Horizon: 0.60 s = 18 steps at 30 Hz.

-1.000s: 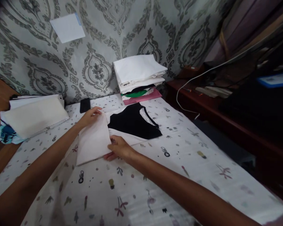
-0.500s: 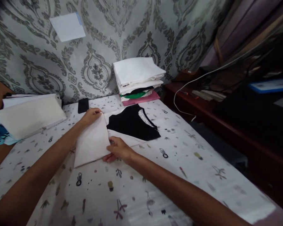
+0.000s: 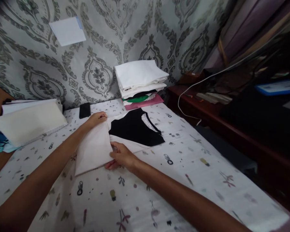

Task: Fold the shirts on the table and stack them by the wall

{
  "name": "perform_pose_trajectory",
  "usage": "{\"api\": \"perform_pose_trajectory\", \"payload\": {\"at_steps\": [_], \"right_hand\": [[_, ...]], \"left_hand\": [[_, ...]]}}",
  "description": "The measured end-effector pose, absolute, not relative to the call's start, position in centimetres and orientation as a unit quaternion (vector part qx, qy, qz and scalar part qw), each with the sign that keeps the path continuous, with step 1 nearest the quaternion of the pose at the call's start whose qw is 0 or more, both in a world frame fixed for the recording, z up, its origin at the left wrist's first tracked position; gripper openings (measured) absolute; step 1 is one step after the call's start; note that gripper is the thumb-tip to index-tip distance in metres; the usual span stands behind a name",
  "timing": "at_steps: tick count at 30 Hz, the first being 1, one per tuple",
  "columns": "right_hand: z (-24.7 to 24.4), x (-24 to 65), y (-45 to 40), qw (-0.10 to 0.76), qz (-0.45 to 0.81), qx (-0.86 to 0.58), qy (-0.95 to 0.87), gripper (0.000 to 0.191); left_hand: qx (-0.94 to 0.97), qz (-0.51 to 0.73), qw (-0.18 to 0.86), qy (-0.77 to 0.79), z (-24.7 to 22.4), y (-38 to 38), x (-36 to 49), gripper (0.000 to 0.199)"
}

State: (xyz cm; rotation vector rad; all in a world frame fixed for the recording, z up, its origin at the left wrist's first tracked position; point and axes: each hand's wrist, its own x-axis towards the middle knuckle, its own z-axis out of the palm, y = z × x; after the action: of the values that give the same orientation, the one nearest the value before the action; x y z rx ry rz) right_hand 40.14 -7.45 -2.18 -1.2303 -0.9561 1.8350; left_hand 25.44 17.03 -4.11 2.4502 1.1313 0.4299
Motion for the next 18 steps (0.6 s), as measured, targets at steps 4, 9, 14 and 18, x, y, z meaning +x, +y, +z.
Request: {"api": "perform_pose_trajectory", "payload": {"at_steps": [4, 9, 14, 18], "right_hand": [[-2.1, 40.1, -7.5, 0.353, 0.711, -0.482, -0.371, 0.047], [-2.5, 40.8, -7.5, 0.319, 0.647, -0.528, -0.449, 0.040], [-2.0, 41.2, -5.6, 0.331, 0.257, -0.618, -0.666, 0.032], [-2.1, 38.9, -0.7, 0.344, 0.153, -0.561, -0.737, 0.033]], "left_hand": [[0.866, 0.201, 0.152, 0.432, -3.9, 15.1, 23.9, 0.042], [0.890, 0.178, 0.083, 0.412, -4.3, 11.7, 21.5, 0.054], [0.901, 0.048, 0.054, 0.427, -5.3, 9.8, 21.2, 0.058], [0.894, 0.060, 0.063, 0.440, -5.0, 7.7, 21.4, 0.059]]}}
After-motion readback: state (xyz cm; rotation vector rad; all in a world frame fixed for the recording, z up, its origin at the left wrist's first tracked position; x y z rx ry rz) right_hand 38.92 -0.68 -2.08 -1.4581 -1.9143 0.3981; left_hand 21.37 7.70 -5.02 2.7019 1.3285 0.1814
